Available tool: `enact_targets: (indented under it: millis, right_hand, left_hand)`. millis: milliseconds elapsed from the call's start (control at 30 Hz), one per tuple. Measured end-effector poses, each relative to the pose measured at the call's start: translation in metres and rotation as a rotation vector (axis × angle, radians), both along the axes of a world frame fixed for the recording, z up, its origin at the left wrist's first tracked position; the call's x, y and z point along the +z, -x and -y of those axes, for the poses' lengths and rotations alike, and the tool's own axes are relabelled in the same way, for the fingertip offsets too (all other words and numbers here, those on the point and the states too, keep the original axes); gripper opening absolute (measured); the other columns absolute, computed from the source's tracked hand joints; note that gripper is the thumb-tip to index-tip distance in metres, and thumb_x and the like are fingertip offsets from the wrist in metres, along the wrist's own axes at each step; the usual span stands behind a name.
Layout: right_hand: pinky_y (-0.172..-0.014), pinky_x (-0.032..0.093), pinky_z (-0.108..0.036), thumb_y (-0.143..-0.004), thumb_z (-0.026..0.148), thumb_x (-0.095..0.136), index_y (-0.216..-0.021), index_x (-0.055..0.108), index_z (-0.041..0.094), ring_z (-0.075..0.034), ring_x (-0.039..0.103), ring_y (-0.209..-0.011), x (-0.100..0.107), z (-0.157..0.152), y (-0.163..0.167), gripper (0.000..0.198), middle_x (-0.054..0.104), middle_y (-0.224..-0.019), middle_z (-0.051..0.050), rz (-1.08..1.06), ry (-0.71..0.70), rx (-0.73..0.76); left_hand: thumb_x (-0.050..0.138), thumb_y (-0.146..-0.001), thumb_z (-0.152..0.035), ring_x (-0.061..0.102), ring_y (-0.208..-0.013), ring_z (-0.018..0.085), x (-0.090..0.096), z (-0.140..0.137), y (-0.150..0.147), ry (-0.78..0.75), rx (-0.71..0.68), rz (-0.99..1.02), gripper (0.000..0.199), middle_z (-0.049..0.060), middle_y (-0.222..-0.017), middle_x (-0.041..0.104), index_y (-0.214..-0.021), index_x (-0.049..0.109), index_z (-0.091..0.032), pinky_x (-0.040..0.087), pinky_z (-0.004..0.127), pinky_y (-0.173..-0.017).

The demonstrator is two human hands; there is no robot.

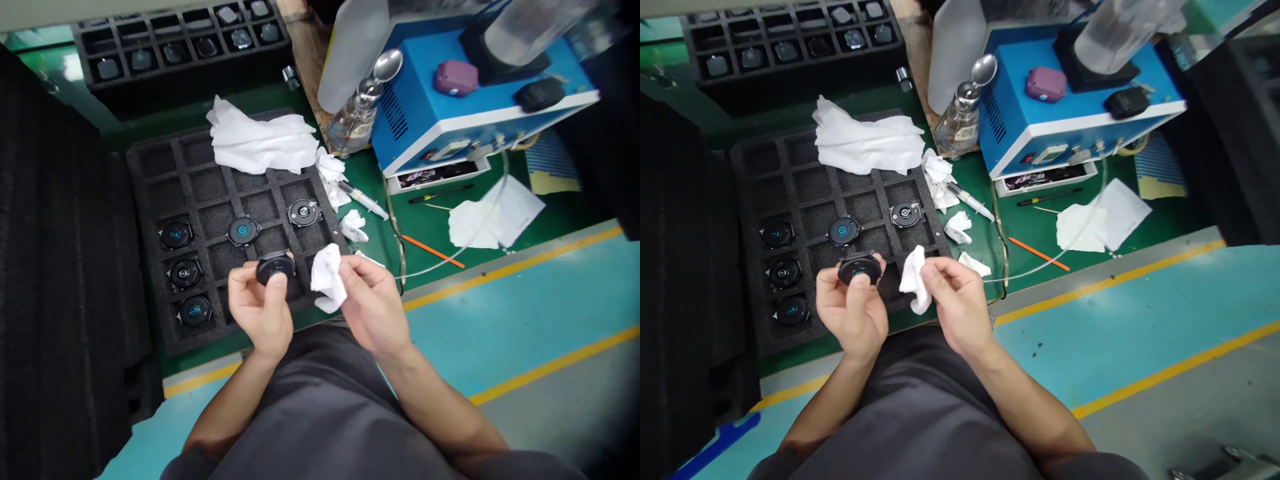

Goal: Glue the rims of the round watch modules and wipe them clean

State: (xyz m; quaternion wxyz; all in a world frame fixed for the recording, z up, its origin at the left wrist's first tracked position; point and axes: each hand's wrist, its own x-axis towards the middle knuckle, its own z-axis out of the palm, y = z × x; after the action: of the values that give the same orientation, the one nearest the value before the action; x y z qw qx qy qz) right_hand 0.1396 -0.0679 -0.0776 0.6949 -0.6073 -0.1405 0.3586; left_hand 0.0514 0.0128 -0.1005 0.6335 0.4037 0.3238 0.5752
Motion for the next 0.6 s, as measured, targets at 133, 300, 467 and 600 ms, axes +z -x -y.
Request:
enact_targets:
  millis: [133, 300, 467, 600]
  right_hand:
    - [-0.062, 0.054, -0.026, -0.077, 0.049, 0.082, -0.088, 0.071, 0.023, -0.014, 0.064, -0.068, 0.001, 0.002, -0.018, 0.030, 0.075, -0.083, -0.002, -0.311, -0.089, 0.040]
    - [-0.062, 0.056, -0.027, -0.077, 0.052, 0.082, -0.087, 0.071, 0.021, -0.015, 0.065, -0.065, 0.003, -0.007, -0.013, 0.035, 0.076, -0.082, -0.003, -0.276, -0.130, 0.040]
    - [-0.063, 0.055, -0.026, -0.085, 0.045, 0.076, -0.093, 0.076, 0.019, -0.013, 0.066, -0.069, 0.011, 0.007, -0.024, 0.028, 0.076, -0.082, -0.003, 0.128, -0.038, 0.001]
    - [-0.066, 0.055, -0.030, -0.087, 0.037, 0.073, -0.101, 0.076, 0.020, -0.015, 0.066, -0.071, 0.004, 0.067, -0.079, 0.023, 0.076, -0.087, -0.004, 0.635, 0.182, -0.519]
  left_hand:
    - [0.090, -0.073, -0.032, 0.073, -0.080, 0.016, 0.016, -0.012, 0.007, 0.269, -0.269, 0.094, 0.035, -0.001, -0.086, 0.071, -0.093, 0.064, -0.022, 0.061, 0.042, -0.094]
    - [0.092, -0.068, -0.031, 0.071, -0.074, 0.014, 0.032, -0.011, 0.013, 0.327, -0.458, 0.045, 0.033, 0.001, -0.080, 0.071, -0.088, 0.068, -0.021, 0.062, 0.029, -0.076]
    - [0.091, -0.067, -0.025, 0.073, -0.073, 0.015, 0.035, -0.009, 0.007, 0.270, -0.367, -0.001, 0.033, 0.001, -0.081, 0.074, -0.091, 0.069, -0.020, 0.061, 0.025, -0.070]
    - [0.090, -0.066, -0.025, 0.075, -0.073, 0.017, 0.034, -0.015, 0.003, 0.272, -0.348, -0.031, 0.034, 0.000, -0.080, 0.074, -0.091, 0.067, -0.020, 0.062, 0.026, -0.068]
